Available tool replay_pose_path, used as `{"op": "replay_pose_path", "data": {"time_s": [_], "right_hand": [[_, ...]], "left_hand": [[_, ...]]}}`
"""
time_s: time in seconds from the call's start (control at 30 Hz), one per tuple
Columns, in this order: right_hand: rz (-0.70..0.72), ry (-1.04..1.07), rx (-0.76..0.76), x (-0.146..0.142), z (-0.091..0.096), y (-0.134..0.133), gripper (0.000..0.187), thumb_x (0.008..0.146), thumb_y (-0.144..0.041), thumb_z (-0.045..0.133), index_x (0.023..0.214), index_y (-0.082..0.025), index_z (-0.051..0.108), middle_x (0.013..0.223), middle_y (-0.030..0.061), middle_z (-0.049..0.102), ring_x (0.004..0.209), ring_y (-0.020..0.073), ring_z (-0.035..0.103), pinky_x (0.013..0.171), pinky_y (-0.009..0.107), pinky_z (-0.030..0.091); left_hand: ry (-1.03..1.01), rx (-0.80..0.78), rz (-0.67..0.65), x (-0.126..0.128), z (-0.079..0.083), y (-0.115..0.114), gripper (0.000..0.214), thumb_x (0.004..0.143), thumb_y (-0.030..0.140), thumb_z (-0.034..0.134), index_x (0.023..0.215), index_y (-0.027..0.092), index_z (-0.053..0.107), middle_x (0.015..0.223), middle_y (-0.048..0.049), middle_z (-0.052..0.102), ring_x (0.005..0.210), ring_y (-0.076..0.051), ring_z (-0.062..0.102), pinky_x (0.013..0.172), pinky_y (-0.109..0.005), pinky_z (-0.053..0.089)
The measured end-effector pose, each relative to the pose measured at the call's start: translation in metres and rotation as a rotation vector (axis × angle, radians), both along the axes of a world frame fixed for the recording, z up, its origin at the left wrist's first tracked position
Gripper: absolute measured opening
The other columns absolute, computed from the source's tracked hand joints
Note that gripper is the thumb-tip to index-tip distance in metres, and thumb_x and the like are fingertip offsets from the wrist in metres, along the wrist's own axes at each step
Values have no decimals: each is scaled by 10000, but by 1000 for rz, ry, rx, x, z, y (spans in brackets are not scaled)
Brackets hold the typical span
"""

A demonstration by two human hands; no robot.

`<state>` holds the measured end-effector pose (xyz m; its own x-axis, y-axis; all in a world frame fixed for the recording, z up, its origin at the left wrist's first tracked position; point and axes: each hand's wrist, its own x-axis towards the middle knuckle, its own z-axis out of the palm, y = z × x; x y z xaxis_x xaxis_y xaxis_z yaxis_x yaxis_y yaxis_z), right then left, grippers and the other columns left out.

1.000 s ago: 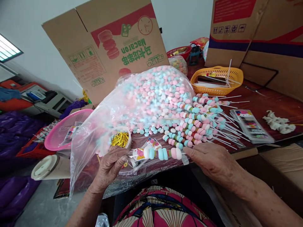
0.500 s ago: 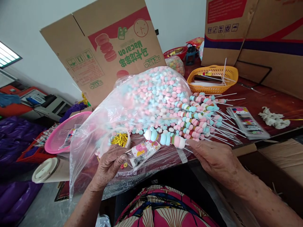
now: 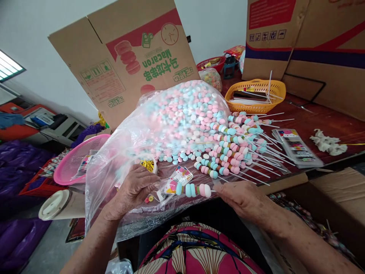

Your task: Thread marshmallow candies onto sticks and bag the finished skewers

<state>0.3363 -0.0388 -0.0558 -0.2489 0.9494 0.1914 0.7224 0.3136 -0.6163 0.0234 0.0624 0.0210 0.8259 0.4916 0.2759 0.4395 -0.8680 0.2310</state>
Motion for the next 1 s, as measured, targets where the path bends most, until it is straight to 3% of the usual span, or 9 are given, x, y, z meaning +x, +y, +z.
{"op": "replay_pose_path", "data": {"time_s": [0.1,0.2,0.3,0.43,0.53,0.67,0.83,1.0], "right_hand": [[134,61,-115,-6,5,1,325,907,-341,373,921,-265,689,708,11,693,682,166,637,620,239,481],[71,110,-128,-12,6,-1,325,910,-328,369,968,-257,680,758,14,700,685,165,633,631,244,480],[30,185,-152,-18,4,-4,338,914,-359,371,898,-247,690,716,9,674,644,156,601,608,235,470],[137,287,-245,-22,3,-7,370,905,-417,407,774,-208,684,622,-15,596,582,128,532,549,203,434],[180,318,-289,-21,4,-6,391,907,-423,408,728,-191,667,620,-18,567,592,121,513,561,200,426],[157,334,-279,-23,0,-6,391,916,-412,393,711,-191,642,602,-16,526,575,117,475,541,203,406],[15,373,-215,-33,-7,-10,359,922,-391,384,766,-194,641,583,-24,490,532,106,433,498,194,376],[72,366,-204,-32,-2,-11,369,919,-406,381,810,-201,668,611,-11,542,555,115,458,527,205,406]], "left_hand": [[46,4,13,4,11,8,222,901,318,461,908,215,658,753,-35,703,686,-163,579,735,-336,337],[68,-22,-14,7,15,11,207,897,299,470,866,207,653,708,-23,677,678,-155,572,749,-327,340],[46,-48,-32,8,11,12,211,903,282,459,837,202,643,694,-19,664,687,-144,576,756,-316,349],[-4,-7,15,6,4,13,206,898,261,460,822,206,643,637,-2,647,626,-133,565,747,-316,358],[13,-63,-26,5,4,13,182,894,244,472,837,209,642,681,0,668,665,-131,593,790,-325,348],[0,-98,-44,6,7,11,192,902,264,464,858,212,644,718,-16,686,708,-142,608,811,-333,349],[-38,-75,16,1,4,11,212,909,268,457,806,203,630,660,-5,667,631,-126,571,793,-326,365],[-25,-97,56,-4,-1,11,265,913,286,449,738,189,622,598,-1,628,596,-122,529,778,-321,367]]}}
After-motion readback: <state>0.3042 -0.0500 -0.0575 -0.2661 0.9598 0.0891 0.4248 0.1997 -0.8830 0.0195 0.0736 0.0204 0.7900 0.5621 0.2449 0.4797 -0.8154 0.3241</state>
